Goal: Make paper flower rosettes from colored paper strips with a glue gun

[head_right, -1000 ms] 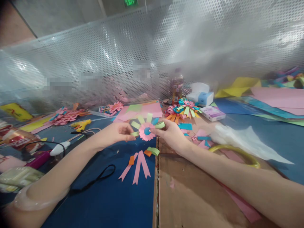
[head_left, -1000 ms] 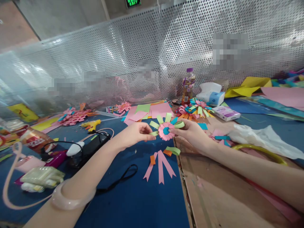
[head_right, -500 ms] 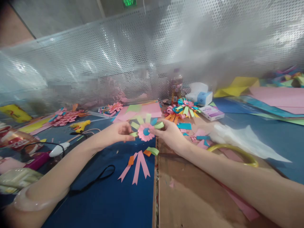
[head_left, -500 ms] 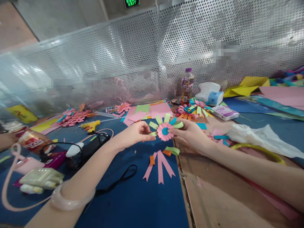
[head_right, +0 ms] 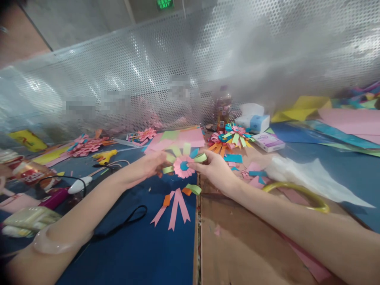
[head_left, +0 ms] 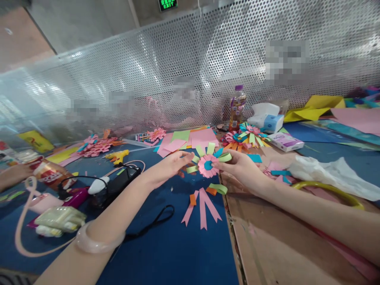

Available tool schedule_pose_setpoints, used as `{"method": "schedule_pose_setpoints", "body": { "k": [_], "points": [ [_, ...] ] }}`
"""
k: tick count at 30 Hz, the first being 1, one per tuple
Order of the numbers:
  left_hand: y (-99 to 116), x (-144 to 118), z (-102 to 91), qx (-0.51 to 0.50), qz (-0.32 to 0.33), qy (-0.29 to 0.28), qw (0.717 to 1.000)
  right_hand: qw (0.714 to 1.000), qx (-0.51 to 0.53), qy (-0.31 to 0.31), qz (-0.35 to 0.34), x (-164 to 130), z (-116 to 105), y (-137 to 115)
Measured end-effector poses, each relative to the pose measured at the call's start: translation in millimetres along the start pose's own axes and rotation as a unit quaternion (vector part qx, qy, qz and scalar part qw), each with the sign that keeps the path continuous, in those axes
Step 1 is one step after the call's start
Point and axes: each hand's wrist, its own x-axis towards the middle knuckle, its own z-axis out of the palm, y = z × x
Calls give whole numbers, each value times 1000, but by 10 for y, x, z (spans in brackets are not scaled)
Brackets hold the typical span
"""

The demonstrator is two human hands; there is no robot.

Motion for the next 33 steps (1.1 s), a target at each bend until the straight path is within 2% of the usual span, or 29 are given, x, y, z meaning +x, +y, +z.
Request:
{"method": "schedule_pose_setpoints", "body": {
  "k": [4,14,26,28,30,32,33],
  "points": [
    [-35,36,48,-25,-17,8,1000,1000,-30,1,-7,-9,7,-14],
    [50,34,198,-111,-38,33,993,1000,-14,3,-10,-22,30,-30],
    [-61,47,184,-97,-43,20,994,999,-39,-3,-10,-3,6,26],
    [-51,46,191,-105,-38,20,994,999,-33,2,-32,-16,20,4],
    [-33,48,191,-129,-32,34,991,994,-61,37,-84,-44,31,-46],
    [-11,53,180,-181,-30,58,981,970,-146,83,-178,-85,26,-110],
    [1,55,170,-215,-33,67,974,945,-201,94,-238,-108,14,-141]
  ]
}}
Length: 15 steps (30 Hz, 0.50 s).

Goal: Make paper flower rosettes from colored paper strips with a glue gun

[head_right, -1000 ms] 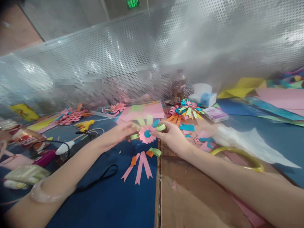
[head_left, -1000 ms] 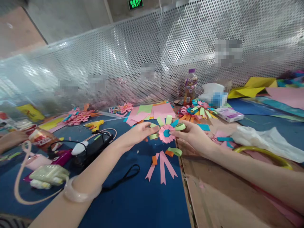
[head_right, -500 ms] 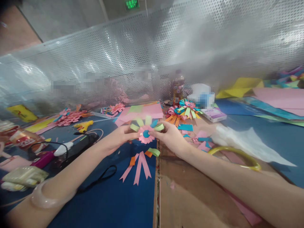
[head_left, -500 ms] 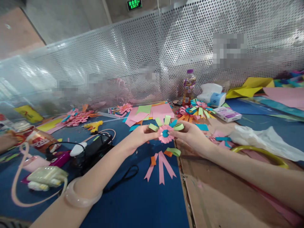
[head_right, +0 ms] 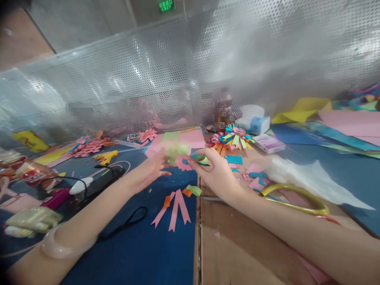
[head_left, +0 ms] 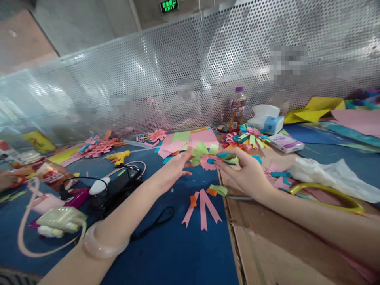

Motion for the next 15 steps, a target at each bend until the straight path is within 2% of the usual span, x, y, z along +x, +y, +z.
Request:
{"method": "schedule_pose_setpoints", "body": {
  "k": [1,3,4,6,8,9,12,15],
  "points": [
    [17,1,-5,-35,-9,6,999,996,-50,0,-75,-5,-30,-24],
    [52,-5,-17,-91,-39,-2,995,966,-128,-29,-221,-22,-93,-57],
    [68,-14,-20,-108,-59,-20,992,947,-157,-46,-278,-32,-121,-67],
    [92,-44,-16,-124,-96,-81,984,911,-209,-63,-349,-54,-162,-84],
    [103,-82,3,-128,-113,-128,977,886,-251,-60,-385,-70,-183,-108],
    [104,-101,18,-129,-111,-132,976,876,-268,-54,-398,-74,-187,-123],
    [105,-146,72,-134,-82,-97,983,850,-299,-38,-432,-73,-187,-175],
    [111,-171,122,-125,-54,-60,989,840,-315,-38,-441,-67,-183,-212]
  ]
}}
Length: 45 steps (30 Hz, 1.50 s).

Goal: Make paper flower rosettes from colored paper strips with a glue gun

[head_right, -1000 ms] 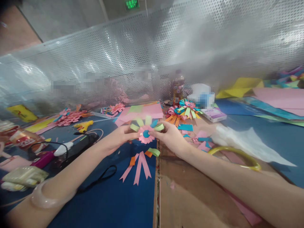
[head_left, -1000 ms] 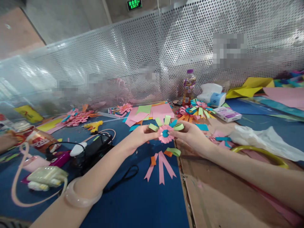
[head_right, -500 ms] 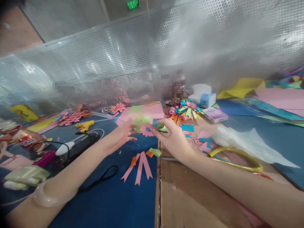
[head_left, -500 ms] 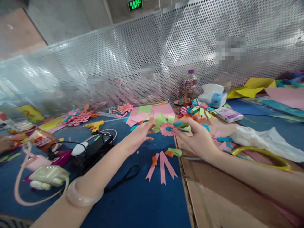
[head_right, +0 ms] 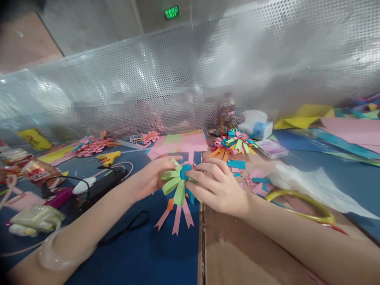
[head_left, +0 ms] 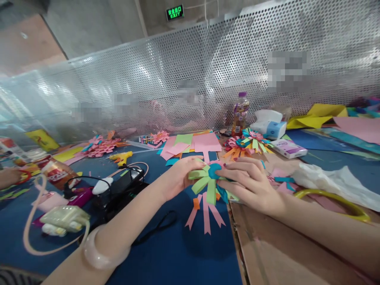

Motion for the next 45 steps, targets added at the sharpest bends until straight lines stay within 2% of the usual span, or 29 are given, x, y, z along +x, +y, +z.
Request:
{"method": "schedule_pose_setpoints", "body": {
  "k": [8,12,24,31,45],
  "points": [
    [-43,12,34,29,33,64,997,1000,5,-16,-12,-6,-1,-21],
    [-37,6,53,35,31,74,996,999,0,-22,-24,7,5,-30],
    [-40,-1,89,36,71,78,994,1000,-5,-17,-10,15,4,-42],
    [-64,18,70,67,79,89,991,1000,-1,-19,-6,-3,18,-42],
    [-55,9,68,63,81,78,992,1000,8,-27,1,-9,15,-46]
  ]
}}
